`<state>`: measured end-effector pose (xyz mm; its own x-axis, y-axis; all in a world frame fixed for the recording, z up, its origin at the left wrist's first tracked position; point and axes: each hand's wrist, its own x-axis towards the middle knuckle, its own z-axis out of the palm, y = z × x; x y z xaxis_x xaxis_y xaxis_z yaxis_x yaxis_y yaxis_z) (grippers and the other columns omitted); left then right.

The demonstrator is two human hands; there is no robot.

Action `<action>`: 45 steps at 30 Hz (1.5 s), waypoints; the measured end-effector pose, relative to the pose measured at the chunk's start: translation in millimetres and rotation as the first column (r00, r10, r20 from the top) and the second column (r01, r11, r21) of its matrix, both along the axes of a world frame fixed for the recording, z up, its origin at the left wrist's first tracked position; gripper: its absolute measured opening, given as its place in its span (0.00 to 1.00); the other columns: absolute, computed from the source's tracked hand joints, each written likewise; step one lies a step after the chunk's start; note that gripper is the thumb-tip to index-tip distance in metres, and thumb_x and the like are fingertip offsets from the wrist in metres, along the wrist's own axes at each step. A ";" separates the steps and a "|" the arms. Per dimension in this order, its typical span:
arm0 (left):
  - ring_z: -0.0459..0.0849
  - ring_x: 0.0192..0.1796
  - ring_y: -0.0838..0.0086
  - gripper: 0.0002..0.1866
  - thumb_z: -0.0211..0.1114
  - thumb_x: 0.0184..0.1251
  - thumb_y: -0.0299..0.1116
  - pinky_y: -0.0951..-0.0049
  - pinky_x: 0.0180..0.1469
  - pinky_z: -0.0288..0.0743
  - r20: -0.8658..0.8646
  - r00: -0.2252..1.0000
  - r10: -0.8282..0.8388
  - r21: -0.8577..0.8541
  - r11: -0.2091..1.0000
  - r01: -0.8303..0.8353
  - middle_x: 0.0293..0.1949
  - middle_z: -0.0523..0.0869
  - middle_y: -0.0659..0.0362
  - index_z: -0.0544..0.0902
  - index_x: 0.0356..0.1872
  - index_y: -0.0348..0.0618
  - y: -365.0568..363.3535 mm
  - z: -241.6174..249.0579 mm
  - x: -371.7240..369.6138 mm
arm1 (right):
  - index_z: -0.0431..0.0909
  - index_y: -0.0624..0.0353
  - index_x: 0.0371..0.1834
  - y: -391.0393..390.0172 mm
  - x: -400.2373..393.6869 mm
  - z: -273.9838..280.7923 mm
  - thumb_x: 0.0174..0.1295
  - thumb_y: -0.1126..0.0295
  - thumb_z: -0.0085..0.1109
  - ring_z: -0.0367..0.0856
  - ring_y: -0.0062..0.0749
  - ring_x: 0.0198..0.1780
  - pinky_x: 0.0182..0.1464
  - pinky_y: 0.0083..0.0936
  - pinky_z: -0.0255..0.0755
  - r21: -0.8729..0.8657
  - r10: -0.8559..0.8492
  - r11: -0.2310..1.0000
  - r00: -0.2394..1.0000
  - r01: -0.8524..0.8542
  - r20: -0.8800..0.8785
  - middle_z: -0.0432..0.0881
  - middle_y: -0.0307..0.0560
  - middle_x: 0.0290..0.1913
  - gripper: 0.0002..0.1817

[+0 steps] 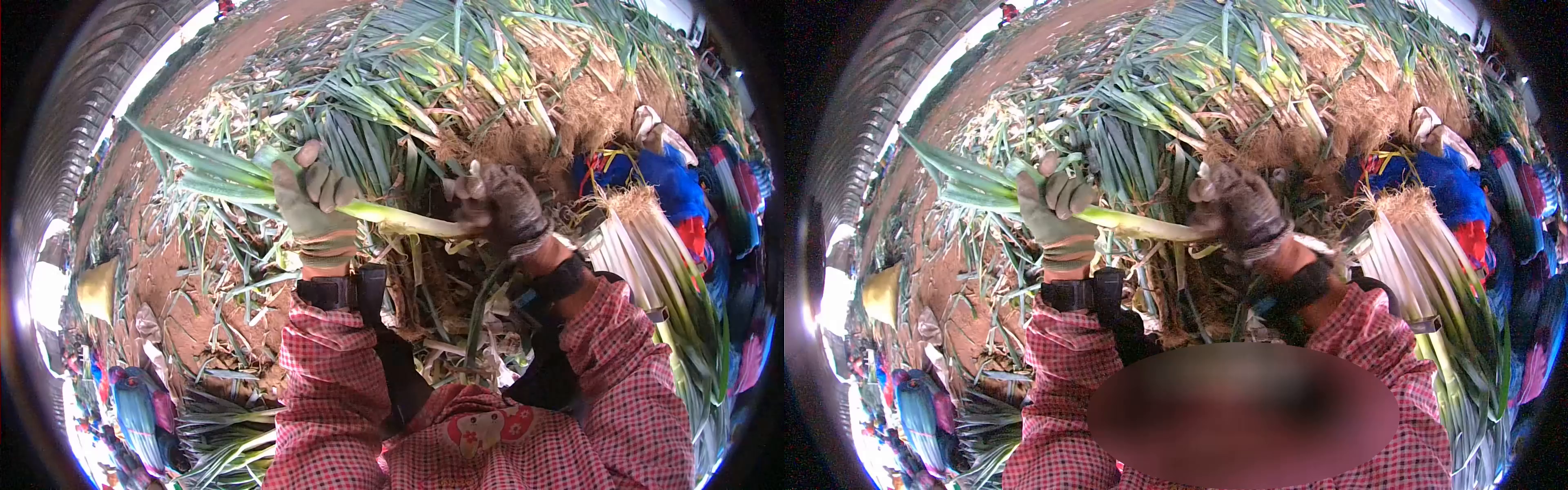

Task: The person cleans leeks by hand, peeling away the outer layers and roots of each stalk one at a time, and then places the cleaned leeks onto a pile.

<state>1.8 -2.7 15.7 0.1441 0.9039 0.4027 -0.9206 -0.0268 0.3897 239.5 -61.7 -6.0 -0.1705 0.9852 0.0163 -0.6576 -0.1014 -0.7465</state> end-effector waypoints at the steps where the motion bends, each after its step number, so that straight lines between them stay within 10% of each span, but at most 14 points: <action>1: 0.53 0.11 0.86 0.20 0.51 0.68 0.49 0.81 0.20 0.55 0.044 0.993 -0.111 0.093 0.990 0.106 0.10 0.56 0.72 0.73 0.39 0.39 2.3 -1.1 -5.1 | 0.74 0.56 0.30 4.7 19.3 -2.7 0.61 0.64 0.53 0.75 0.30 0.29 0.34 0.31 0.71 0.174 0.119 0.975 0.986 -0.138 0.116 0.77 0.42 0.31 0.08; 3: 0.52 0.10 0.86 0.19 0.49 0.69 0.47 0.81 0.19 0.55 0.056 0.993 -0.103 0.097 0.990 0.098 0.09 0.56 0.72 0.72 0.39 0.39 -0.8 1.3 -13.0 | 0.74 0.57 0.31 10.3 45.9 2.8 0.56 0.68 0.56 0.74 0.30 0.25 0.30 0.26 0.70 0.388 -0.200 0.921 0.815 -0.033 0.544 0.77 0.40 0.31 0.05; 4: 0.52 0.11 0.85 0.19 0.49 0.69 0.47 0.81 0.19 0.55 0.071 0.991 -0.118 0.118 0.987 0.109 0.10 0.56 0.72 0.72 0.40 0.38 -1.6 1.6 -18.5 | 0.74 0.59 0.34 16.5 59.8 -2.8 0.54 0.71 0.57 0.75 0.33 0.27 0.32 0.25 0.70 0.713 -0.603 0.694 0.458 -0.104 0.653 0.77 0.42 0.33 0.06; 5: 0.52 0.11 0.85 0.19 0.49 0.69 0.46 0.81 0.18 0.54 0.086 0.987 -0.134 0.140 0.983 0.121 0.10 0.56 0.72 0.73 0.41 0.37 -2.4 2.4 -23.3 | 0.75 0.61 0.37 22.7 73.7 -8.4 0.51 0.73 0.59 0.77 0.36 0.30 0.34 0.24 0.71 0.904 -0.922 0.386 -0.037 -0.181 0.386 0.78 0.43 0.36 0.10; 9: 0.51 0.11 0.84 0.23 0.53 0.67 0.51 0.82 0.15 0.51 0.002 0.995 0.100 0.005 0.995 -0.100 0.09 0.55 0.71 0.78 0.39 0.38 -8.8 1.2 -43.2 | 0.72 0.58 0.49 35.7 115.9 -10.6 0.51 0.70 0.64 0.79 0.42 0.42 0.45 0.25 0.73 0.593 -0.560 0.723 -0.204 0.354 0.803 0.79 0.46 0.43 0.21; 11: 0.51 0.10 0.84 0.23 0.56 0.64 0.53 0.82 0.14 0.52 -0.014 0.987 0.162 -0.070 0.984 -0.163 0.08 0.54 0.72 0.80 0.37 0.39 -7.5 -4.2 -48.5 | 0.69 0.56 0.54 36.8 124.1 -26.8 0.48 0.66 0.68 0.76 0.43 0.47 0.47 0.27 0.73 0.721 -0.675 0.685 -0.281 0.104 0.682 0.76 0.49 0.48 0.28; 14: 0.55 0.13 0.85 0.22 0.64 0.57 0.51 0.81 0.18 0.58 -0.149 0.937 0.317 -0.189 0.921 -0.341 0.11 0.57 0.73 0.78 0.36 0.38 -5.7 -20.1 -31.1 | 0.70 0.55 0.51 11.4 37.2 1.2 0.49 0.56 0.67 0.77 0.44 0.44 0.48 0.33 0.72 0.845 -0.848 0.521 0.035 -0.121 0.528 0.77 0.49 0.47 0.28; 22: 0.68 0.22 0.80 0.17 0.59 0.64 0.47 0.77 0.25 0.69 -0.396 0.797 0.457 -0.393 0.700 -0.597 0.18 0.63 0.66 0.72 0.34 0.43 -24.8 8.3 47.2 | 0.77 0.51 0.47 -3.8 -34.8 -12.9 0.40 0.66 0.64 0.75 0.42 0.38 0.36 0.35 0.72 0.816 -0.848 0.509 -0.001 -0.275 0.529 0.75 0.43 0.38 0.25; 24: 0.73 0.26 0.78 0.13 0.57 0.67 0.44 0.76 0.29 0.72 -0.310 0.885 0.348 -0.206 0.884 -0.420 0.20 0.68 0.66 0.71 0.32 0.46 -13.6 -12.6 39.2 | 0.80 0.49 0.36 -2.4 -38.1 -12.6 0.36 0.68 0.60 0.74 0.36 0.33 0.34 0.31 0.70 0.898 -0.924 0.379 -0.043 -0.225 0.379 0.73 0.37 0.33 0.17; 29: 0.75 0.26 0.75 0.09 0.58 0.66 0.38 0.76 0.33 0.79 -0.163 0.953 0.256 -0.314 0.902 -0.296 0.21 0.72 0.64 0.72 0.31 0.46 -19.0 -8.7 33.3 | 0.79 0.49 0.30 -3.3 -30.7 -2.3 0.36 0.70 0.63 0.75 0.36 0.31 0.31 0.31 0.71 0.880 -0.957 0.264 0.003 -0.394 0.288 0.75 0.38 0.31 0.13; 32: 0.73 0.28 0.74 0.13 0.60 0.65 0.40 0.74 0.36 0.76 -0.162 0.921 0.355 -0.434 0.812 -0.389 0.21 0.69 0.62 0.70 0.27 0.44 -10.3 -11.1 19.1 | 0.78 0.53 0.29 7.9 -22.6 2.9 0.46 0.74 0.65 0.79 0.36 0.31 0.35 0.29 0.74 0.891 -0.786 0.447 0.439 -0.081 0.434 0.79 0.40 0.28 0.08; 35: 0.73 0.28 0.74 0.13 0.60 0.65 0.40 0.74 0.37 0.77 -0.107 0.901 0.420 -0.350 0.832 -0.430 0.21 0.70 0.63 0.70 0.27 0.45 -5.3 -14.4 7.4 | 0.77 0.61 0.29 3.6 -7.8 11.8 0.57 0.69 0.61 0.77 0.20 0.31 0.33 0.17 0.70 0.353 -0.362 0.902 0.880 0.249 0.306 0.81 0.40 0.30 0.07; 39: 0.72 0.26 0.77 0.12 0.59 0.65 0.41 0.73 0.36 0.77 -0.120 0.838 0.533 -0.198 0.814 -0.546 0.19 0.69 0.66 0.70 0.27 0.48 -5.4 -15.3 -10.4 | 0.74 0.61 0.41 -1.6 23.7 22.1 0.61 0.70 0.55 0.75 0.18 0.28 0.31 0.15 0.68 0.304 -0.304 0.940 0.793 0.158 0.528 0.77 0.38 0.27 0.09; 45: 0.66 0.17 0.80 0.17 0.62 0.60 0.51 0.78 0.27 0.73 -0.206 0.765 0.610 -0.393 0.665 -0.636 0.14 0.64 0.69 0.75 0.31 0.48 -0.1 -17.9 -57.1 | 0.71 0.57 0.54 1.3 38.3 28.4 0.55 0.65 0.62 0.80 0.37 0.45 0.46 0.28 0.72 0.794 -0.784 0.600 0.125 -0.099 0.608 0.79 0.51 0.47 0.22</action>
